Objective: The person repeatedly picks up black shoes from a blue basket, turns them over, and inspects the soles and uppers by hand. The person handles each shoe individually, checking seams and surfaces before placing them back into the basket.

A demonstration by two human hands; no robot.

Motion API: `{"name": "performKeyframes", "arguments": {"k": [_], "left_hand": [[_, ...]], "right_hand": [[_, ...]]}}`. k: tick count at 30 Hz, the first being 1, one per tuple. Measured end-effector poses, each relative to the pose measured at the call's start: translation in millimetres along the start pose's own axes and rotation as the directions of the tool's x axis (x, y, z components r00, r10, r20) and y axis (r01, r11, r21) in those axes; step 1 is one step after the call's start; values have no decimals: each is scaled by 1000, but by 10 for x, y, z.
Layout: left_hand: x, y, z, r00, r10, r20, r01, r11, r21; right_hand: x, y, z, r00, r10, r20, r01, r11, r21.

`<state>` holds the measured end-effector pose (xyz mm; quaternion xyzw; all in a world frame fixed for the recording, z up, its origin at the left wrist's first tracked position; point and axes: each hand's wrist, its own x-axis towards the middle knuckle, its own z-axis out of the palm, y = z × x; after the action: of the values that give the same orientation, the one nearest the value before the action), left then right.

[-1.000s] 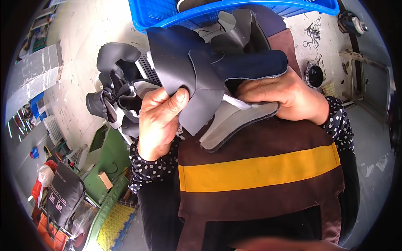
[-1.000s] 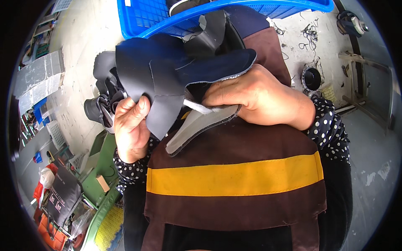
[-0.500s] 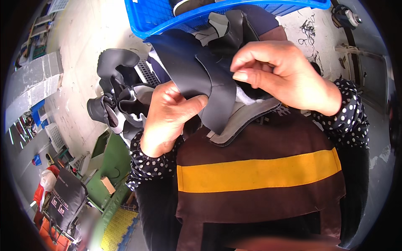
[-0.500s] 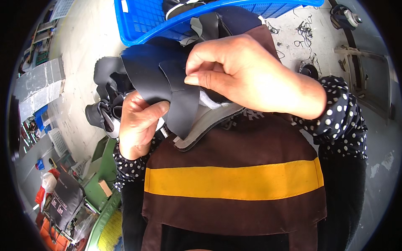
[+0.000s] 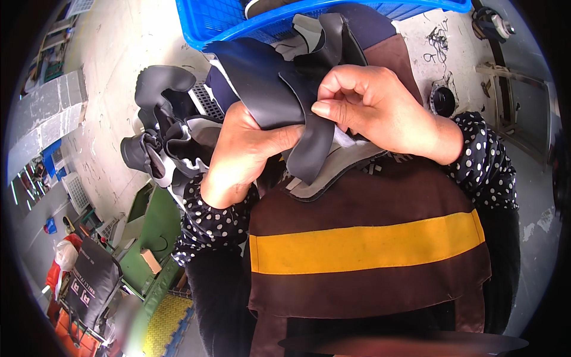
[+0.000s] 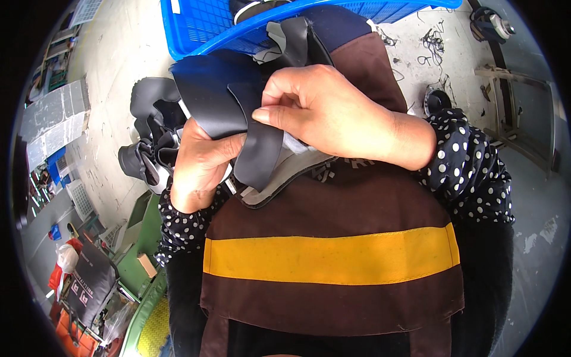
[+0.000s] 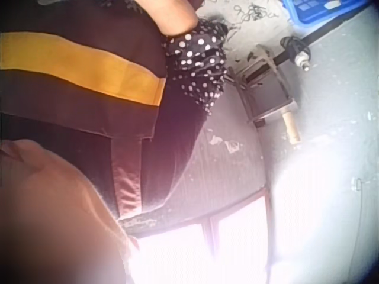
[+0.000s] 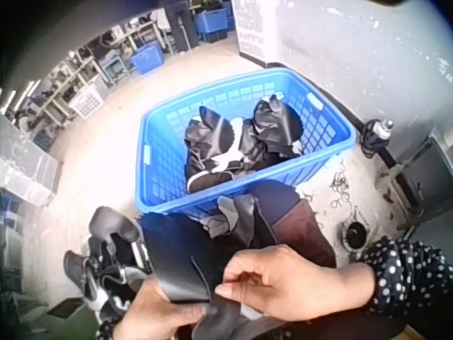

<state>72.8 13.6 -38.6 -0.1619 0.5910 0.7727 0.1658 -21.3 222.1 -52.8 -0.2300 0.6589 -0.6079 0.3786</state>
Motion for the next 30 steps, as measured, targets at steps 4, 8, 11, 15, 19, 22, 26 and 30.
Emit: {"name": "performKeyframes", "arguments": {"k": [4, 8, 11, 15, 19, 22, 26, 30], "left_hand": [[15, 49, 108, 998, -14, -62, 21, 993, 116], [62, 39, 176, 999, 32, -8, -29, 969, 243], [71, 11, 196, 999, -46, 0, 44, 944, 327], [84, -30, 206, 999, -44, -28, 51, 932, 359], [83, -26, 150, 994, 85, -71, -53, 926, 374], [24, -3, 68, 979, 102, -176, -59, 970, 237], [-38, -24, -5, 995, 54, -86, -22, 942, 335], [-48, -55, -22, 991, 68, -115, -31, 954, 297]], "right_hand": [[48, -68, -3, 999, 24, 48, -15, 983, -182], [109, -116, -82, 988, 44, 145, 33, 874, -485], [116, -98, -131, 979, 13, 203, 117, 780, -614], [99, -40, -200, 963, -77, 257, 223, 761, -609], [95, 37, -345, 945, 220, 240, -189, 971, -148], [170, 143, -451, 969, 242, 58, -236, 967, -96], [161, 247, -446, 970, 160, 183, -131, 978, -159], [110, 192, -385, 978, 54, 200, -26, 990, -136]]}}
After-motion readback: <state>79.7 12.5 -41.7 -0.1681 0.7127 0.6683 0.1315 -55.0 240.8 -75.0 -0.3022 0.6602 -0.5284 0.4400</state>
